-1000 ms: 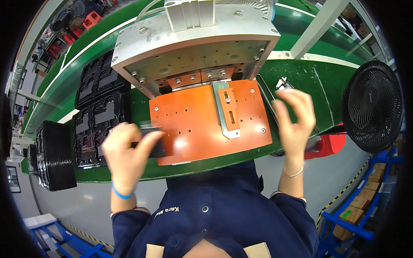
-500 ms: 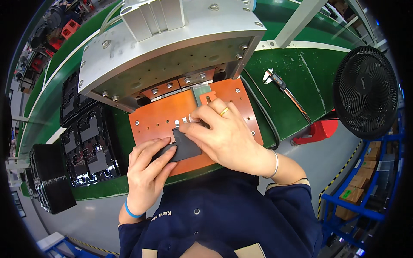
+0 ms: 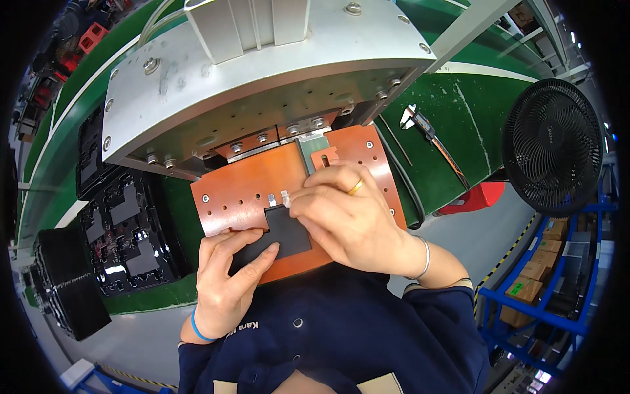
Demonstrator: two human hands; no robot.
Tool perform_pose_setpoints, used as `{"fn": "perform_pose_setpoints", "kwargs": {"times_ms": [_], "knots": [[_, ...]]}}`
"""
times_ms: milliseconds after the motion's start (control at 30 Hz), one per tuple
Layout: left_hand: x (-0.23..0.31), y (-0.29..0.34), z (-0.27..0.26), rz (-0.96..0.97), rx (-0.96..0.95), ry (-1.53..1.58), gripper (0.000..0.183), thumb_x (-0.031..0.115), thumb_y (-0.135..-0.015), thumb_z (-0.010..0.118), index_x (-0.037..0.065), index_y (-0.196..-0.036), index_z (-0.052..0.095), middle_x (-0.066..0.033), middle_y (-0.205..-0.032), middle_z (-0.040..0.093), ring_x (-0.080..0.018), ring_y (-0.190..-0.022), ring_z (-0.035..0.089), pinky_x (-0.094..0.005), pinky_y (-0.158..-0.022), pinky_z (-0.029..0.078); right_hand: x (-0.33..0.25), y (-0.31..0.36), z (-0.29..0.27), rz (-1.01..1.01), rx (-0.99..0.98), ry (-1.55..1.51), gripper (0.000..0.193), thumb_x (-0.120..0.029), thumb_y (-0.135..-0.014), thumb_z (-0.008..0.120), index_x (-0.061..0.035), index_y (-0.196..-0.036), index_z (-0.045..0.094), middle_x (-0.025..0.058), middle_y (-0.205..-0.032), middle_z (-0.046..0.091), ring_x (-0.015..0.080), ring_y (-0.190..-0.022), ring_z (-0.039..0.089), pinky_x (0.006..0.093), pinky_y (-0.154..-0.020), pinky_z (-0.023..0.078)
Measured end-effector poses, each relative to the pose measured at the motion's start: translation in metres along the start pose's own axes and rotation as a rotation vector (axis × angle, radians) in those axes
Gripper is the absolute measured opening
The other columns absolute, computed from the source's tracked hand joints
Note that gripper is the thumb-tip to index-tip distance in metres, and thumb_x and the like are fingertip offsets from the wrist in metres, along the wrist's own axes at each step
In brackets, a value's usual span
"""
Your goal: The person repeatedly places small black rectangular components into a press machine, activates the press, and then removes the processed components. They place the finished items into a black plastic tray on the table. The task is performed in a repetitive cycle throughout the video.
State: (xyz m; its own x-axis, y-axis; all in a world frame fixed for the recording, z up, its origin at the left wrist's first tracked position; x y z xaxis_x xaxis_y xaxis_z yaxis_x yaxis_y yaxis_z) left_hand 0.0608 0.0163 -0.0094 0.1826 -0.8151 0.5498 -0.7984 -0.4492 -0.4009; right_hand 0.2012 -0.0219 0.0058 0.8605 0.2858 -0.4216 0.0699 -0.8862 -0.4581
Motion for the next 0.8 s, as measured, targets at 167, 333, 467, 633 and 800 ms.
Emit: {"fn": "perform_pose_setpoints", "kwargs": {"times_ms": [167,333,467,633,800], "knots": [[0.0,-0.001,0.002,0.014,-0.042,0.0,0.043,0.003,-0.063,0.068,0.008,-0.105,0.073,-0.0134,-0.114,0.059,-0.0297,-0.099,0.053,-0.0405,-0.088,0.05,-0.003,-0.01,0.003,0.027,-0.025,0.128,0.026,0.0,-0.076,0.066,-0.007,-0.1,0.064,0.0044,-0.106,0.066,0.0253,-0.1,0.058,0.0432,-0.097,0.041],[-0.001,-0.005,0.001,0.021,-0.095,0.039,0.044,0.0,-0.064,0.066,0.007,-0.107,0.072,-0.0136,-0.114,0.058,-0.031,-0.1,0.052,-0.0411,-0.09,0.048,0.01,0.003,-0.026,0.066,0.184,0.085,0.034,0.007,-0.071,0.069,-0.005,-0.102,0.064,0.0085,-0.11,0.066,0.0276,-0.096,0.058,0.0372,-0.087,0.045],[-0.005,-0.017,0.0,0.02,-0.111,0.044,0.044,-0.002,-0.065,0.067,0.005,-0.108,0.071,-0.0138,-0.113,0.058,-0.0316,-0.1,0.052,-0.0417,-0.09,0.048,0.013,0.016,-0.026,0.107,0.135,-0.021,0.028,0.0,-0.07,0.074,-0.0049,-0.096,0.066,0.0089,-0.107,0.066,0.0269,-0.091,0.059,0.0353,-0.081,0.047],[-0.014,-0.04,-0.002,0.029,-0.071,-0.017,0.042,-0.003,-0.066,0.072,0.005,-0.107,0.071,-0.0139,-0.112,0.058,-0.0325,-0.1,0.053,-0.0427,-0.09,0.048,0.016,0.021,-0.024,0.122,0.131,-0.072,0.028,-0.008,-0.068,0.079,-0.0062,-0.094,0.067,0.0083,-0.107,0.065,0.0258,-0.09,0.059,0.0351,-0.08,0.047],[-0.021,-0.049,0.002,0.0,-0.075,-0.019,0.04,-0.002,-0.068,0.072,0.005,-0.108,0.071,-0.0131,-0.112,0.058,-0.0316,-0.103,0.053,-0.0427,-0.092,0.046,0.016,0.02,-0.019,0.116,0.093,-0.105,0.03,-0.01,-0.067,0.08,-0.0073,-0.094,0.068,0.0075,-0.108,0.065,0.0249,-0.09,0.058,0.0338,-0.075,0.048]]}}
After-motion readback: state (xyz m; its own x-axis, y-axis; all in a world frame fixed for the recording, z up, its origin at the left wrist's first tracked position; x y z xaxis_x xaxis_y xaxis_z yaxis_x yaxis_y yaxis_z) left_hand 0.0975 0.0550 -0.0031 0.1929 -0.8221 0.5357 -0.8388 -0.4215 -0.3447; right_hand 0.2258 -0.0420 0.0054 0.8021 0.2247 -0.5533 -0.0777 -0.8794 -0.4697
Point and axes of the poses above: each hand's wrist, its own y-axis away from the middle knuckle, its own z-axis out of the palm, x = y × z, the point moved 9 cm from there along -y, towards the middle knuckle
